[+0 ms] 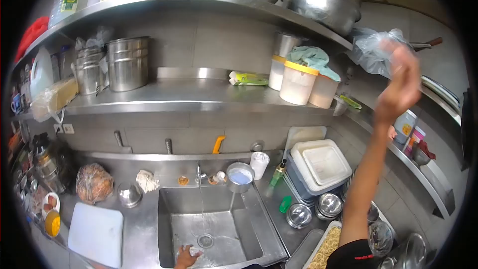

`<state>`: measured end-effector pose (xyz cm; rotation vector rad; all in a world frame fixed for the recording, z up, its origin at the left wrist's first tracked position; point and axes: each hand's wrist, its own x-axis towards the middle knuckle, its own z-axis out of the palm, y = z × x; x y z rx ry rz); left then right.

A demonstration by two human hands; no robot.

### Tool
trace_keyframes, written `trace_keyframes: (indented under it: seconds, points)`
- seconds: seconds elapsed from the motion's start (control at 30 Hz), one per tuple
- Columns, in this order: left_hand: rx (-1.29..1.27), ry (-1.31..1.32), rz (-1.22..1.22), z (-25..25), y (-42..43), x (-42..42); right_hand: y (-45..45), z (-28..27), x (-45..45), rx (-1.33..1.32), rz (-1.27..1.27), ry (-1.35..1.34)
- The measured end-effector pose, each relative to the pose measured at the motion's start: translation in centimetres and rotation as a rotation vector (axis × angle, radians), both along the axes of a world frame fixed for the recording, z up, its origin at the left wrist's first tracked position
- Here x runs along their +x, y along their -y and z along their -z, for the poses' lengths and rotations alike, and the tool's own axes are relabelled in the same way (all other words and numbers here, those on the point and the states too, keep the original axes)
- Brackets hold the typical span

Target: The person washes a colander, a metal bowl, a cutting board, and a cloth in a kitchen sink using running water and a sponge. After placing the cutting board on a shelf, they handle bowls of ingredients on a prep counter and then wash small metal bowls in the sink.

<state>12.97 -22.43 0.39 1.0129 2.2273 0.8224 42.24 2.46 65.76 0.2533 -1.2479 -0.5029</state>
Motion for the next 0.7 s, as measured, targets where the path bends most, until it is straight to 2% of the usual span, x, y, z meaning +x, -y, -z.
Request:
trace_keyframes:
  seconds: [0.03,0.07,0.1,0.17,0.23,0.27,0.3,0.33,0.37,0.4,0.47,0.5,0.63,0.7]
  points:
    - [0.003,-0.045,-0.048,0.4,1.4,0.2,-0.8,4.3,-1.3,-0.218,-0.091,0.104]
    - [0.05,-0.074,-0.091,0.8,2.5,0.3,-3.5,8.9,-2.4,-0.351,-0.177,0.096]
    - [0.092,-0.099,-0.144,0.3,3.3,0.4,-4.1,13.9,-3.8,-0.592,-0.226,0.143]
    - [0.213,-0.257,-0.208,0.8,5.6,1.0,-7.1,26.6,-7.3,-1.024,-0.527,0.215]
    - [0.254,-0.31,-0.299,-0.8,7.9,2.2,-7.2,41.1,-10.5,-1.275,-0.555,0.417]
    - [0.35,-0.147,-0.381,-2.7,8.8,3.2,-5.5,47.4,-11.3,-1.507,-0.479,0.516]
    - [0.285,-0.357,-0.379,-2.7,10.0,3.8,-4.0,54.2,-11.7,-1.668,-0.46,0.684]
    - [0.206,-0.193,-0.527,-4.5,11.0,5.1,-1.9,60.1,-11.6,-1.784,-0.477,0.85]
    - [0.24,-0.145,-0.587,-5.1,12.1,6.0,0.5,64.6,-11.2,-1.882,-0.505,1.017]
    - [0.252,-0.084,-0.66,-5.2,13.3,6.7,2.7,67.3,-10.9,-1.939,-0.536,1.145]
    - [0.333,-0.34,-0.693,-2.3,16.3,7.9,6.4,71.4,-9.3,-2.045,-0.581,1.324]
    - [0.278,-0.152,-0.806,-5.0,16.4,8.8,7.6,72.7,-8.6,-2.057,-0.555,1.39]
    - [0.275,-0.116,-0.953,-3.2,18.7,8.5,8.9,74.4,-8.2,-2.083,-0.515,1.542]
    - [0.277,-0.146,-0.95,-2.8,19.0,7.4,8.0,73.4,-8.3,-2.201,-0.621,1.469]
